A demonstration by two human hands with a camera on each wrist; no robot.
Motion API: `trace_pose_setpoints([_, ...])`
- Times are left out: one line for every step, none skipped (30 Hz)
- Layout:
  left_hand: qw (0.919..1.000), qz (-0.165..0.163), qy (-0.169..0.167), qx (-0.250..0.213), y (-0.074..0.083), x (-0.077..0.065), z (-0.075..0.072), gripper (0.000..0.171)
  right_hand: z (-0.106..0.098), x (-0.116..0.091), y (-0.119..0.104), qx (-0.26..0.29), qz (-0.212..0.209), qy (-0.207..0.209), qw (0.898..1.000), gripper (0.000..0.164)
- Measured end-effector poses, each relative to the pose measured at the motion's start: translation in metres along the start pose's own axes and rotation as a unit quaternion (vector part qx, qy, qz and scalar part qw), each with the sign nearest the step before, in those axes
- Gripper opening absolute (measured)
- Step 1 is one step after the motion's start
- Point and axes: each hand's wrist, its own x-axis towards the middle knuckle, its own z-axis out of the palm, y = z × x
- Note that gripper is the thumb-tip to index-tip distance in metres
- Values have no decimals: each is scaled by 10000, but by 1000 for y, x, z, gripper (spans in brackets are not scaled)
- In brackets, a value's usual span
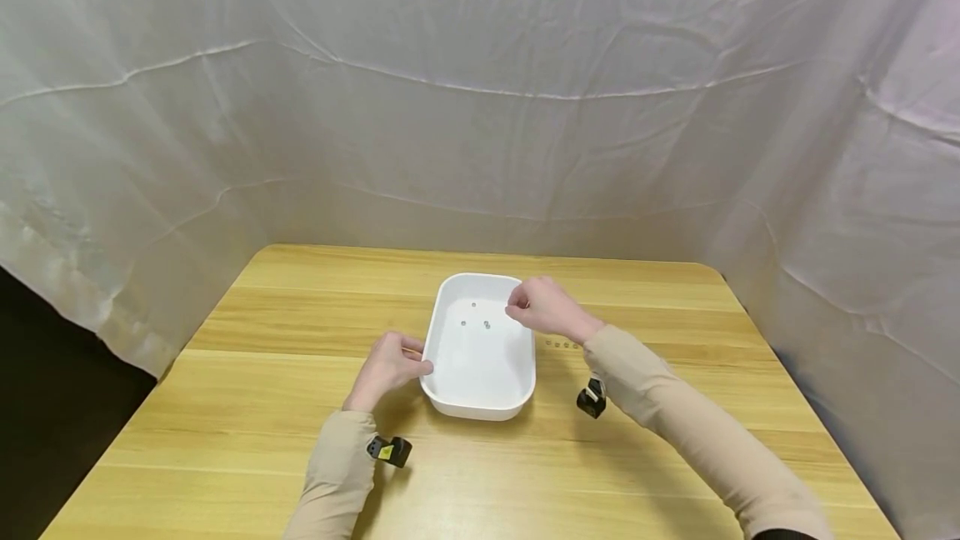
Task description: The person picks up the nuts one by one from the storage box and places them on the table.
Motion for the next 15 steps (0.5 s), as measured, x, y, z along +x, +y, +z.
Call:
trace_pose_setpoints([10000, -6, 2, 5, 0, 0, 0, 35, 0, 2, -1, -4, 29, -68, 10000, 17])
trace_pose_setpoints([10000, 0, 6, 7, 0, 0, 0, 35, 0, 4, -2, -5, 49, -138, 9999, 17])
trace_pose_setpoints([10000, -1, 7, 12, 0, 0, 0, 35, 1, 5, -3, 0, 62, -198, 9998, 17])
trace_pose_setpoints([10000, -5, 7, 9, 0, 0, 0, 35, 1, 8, -3, -14, 54, -249, 9997, 18])
trace_pose_setpoints([10000, -5, 6, 10, 0, 0, 0, 35, 1, 10, -3, -15, 73, -325, 9994, 19])
trace_pose_setpoints([10000, -7, 4, 9, 0, 0, 0, 35, 1, 11, -5, -46, 49, -358, 9993, 20])
trace_pose_setpoints([10000, -8, 4, 8, 0, 0, 0, 35, 1, 13, -6, -88, 83, -411, 9991, 21])
trace_pose_setpoints([10000, -10, 0, 6, 0, 0, 0, 35, 1, 15, -8, -117, 144, -481, 9987, 23])
trace_pose_setpoints([10000, -14, -4, 7, 0, 0, 0, 35, 2, 18, -9, -157, 208, -550, 9981, 24])
trace_pose_setpoints([10000, -16, -5, 7, 0, -1, 0, 35, 2, 21, -10, -185, 298, -627, 9974, 25])
trace_pose_setpoints([10000, -19, -7, 14, 0, -1, 0, 35, 2, 23, -12, -196, 405, -708, 9965, 25])
trace_pose_setpoints([10000, -26, -6, 20, 0, -1, 0, 35, 4, 25, -13, -200, 506, -775, 9955, 25])
trace_pose_setpoints([10000, -23, -10, 32, 0, -1, -1, 35, 5, 29, -13, -176, 667, -878, 9937, 24])
trace_pose_setpoints([10000, -29, -11, 37, 0, -1, -1, 35, 7, 32, -13, -155, 779, -948, 9923, 22])
trace_pose_setpoints([10000, -37, -15, 40, 0, -1, -1, 35, 8, 34, -13, -143, 865, -997, 9911, 21])
